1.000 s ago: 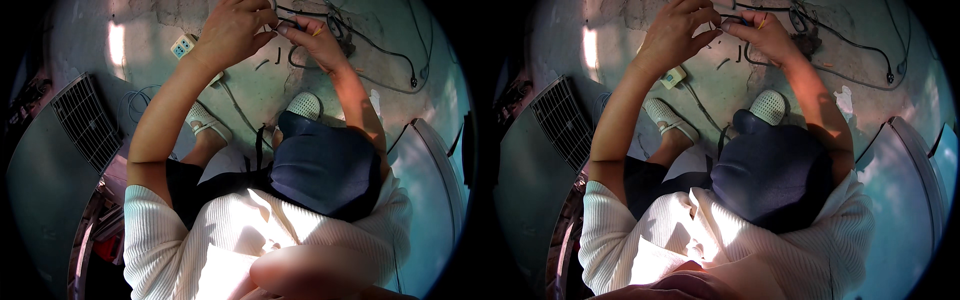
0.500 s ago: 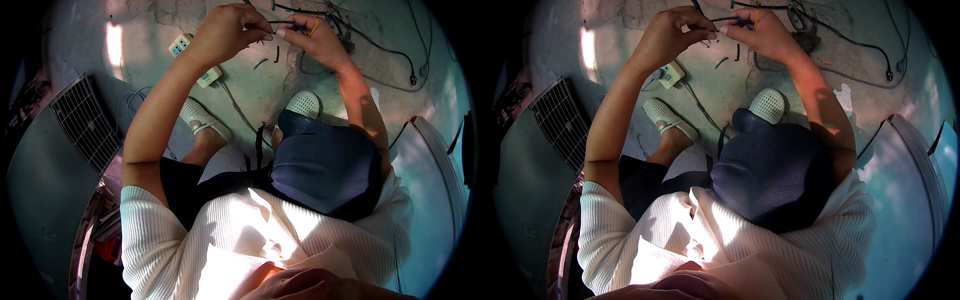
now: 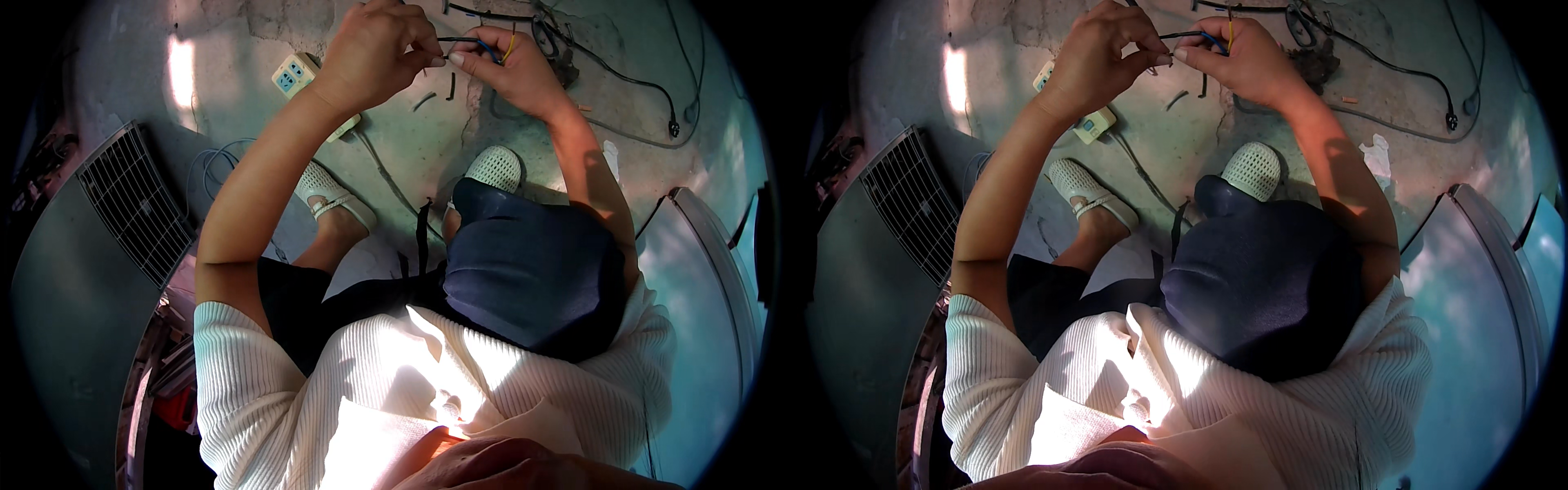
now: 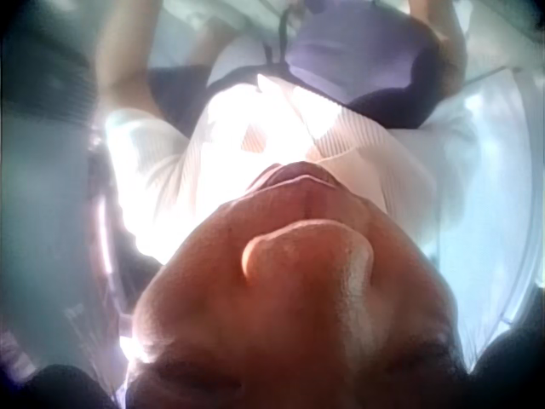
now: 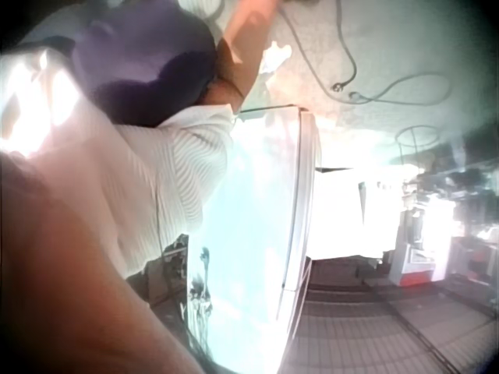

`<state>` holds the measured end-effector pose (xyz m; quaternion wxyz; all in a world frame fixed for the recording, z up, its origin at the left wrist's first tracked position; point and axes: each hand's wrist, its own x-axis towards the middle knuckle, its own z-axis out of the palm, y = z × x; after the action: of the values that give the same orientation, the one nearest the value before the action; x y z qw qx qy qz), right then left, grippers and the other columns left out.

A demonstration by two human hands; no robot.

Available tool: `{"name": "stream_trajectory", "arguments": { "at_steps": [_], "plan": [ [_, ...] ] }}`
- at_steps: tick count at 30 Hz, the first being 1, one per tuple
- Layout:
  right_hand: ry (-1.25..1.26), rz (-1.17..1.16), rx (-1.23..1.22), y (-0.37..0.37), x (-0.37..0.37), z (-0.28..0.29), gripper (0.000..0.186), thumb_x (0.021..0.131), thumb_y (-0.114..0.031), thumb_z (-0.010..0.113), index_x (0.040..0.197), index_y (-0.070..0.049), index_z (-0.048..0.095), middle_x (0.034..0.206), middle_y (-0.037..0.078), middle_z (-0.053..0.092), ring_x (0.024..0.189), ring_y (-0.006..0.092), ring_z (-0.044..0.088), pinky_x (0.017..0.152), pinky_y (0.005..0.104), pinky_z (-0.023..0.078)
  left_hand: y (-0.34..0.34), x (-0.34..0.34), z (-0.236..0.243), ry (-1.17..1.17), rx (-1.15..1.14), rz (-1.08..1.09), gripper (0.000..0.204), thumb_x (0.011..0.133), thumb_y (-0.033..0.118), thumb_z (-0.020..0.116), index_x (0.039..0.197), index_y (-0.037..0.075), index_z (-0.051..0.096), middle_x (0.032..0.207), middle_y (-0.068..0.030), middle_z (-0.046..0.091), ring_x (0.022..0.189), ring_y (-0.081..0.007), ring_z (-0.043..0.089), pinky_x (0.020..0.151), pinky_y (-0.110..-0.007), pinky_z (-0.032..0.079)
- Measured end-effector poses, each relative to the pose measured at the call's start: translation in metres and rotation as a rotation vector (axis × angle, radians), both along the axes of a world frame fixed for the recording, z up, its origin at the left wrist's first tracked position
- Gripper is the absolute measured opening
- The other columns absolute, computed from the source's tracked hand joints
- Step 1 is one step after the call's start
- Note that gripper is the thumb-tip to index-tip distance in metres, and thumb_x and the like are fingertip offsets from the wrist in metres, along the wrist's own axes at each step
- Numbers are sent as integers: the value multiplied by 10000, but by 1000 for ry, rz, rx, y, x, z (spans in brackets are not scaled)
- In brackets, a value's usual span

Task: The person connects electrical wires by stripping them, twisting the copper ends together, and securing the connection with electrical tape.

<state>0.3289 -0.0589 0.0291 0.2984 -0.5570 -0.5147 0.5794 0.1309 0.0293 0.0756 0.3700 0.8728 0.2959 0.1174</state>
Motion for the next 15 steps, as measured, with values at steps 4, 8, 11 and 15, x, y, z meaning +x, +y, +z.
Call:
{"name": "stream_trajectory", "arguments": {
  "at_steps": [4,8,11,15],
  "plan": [
    [-83,22,-17,3,0,0,252,877,-247,667,978,-16,656,823,-43,614,761,38,475,713,211,407,-6,3,2,62,207,-9,98,698,112,715,783,137,674,789,-35,606,826,-255,557,728,-399,425],
    [28,-67,-3,0,0,-6,261,867,-250,671,983,-17,662,816,-30,618,765,40,504,713,210,419,-9,1,2,96,254,-16,164,712,159,724,868,156,674,851,-15,601,838,-250,545,745,-407,408],
    [61,-118,-3,-1,3,-9,288,837,-259,701,974,-7,675,794,-19,625,735,48,526,688,217,440,-8,-1,7,23,195,0,220,718,184,729,929,155,673,895,-16,606,842,-252,546,750,-398,412],
    [92,-119,-34,-1,9,-2,302,837,-267,708,988,-8,674,852,-10,632,797,54,535,727,216,437,-7,0,6,-90,150,37,204,722,175,725,918,142,682,896,-18,614,837,-247,550,738,-376,421]
  ]
}}
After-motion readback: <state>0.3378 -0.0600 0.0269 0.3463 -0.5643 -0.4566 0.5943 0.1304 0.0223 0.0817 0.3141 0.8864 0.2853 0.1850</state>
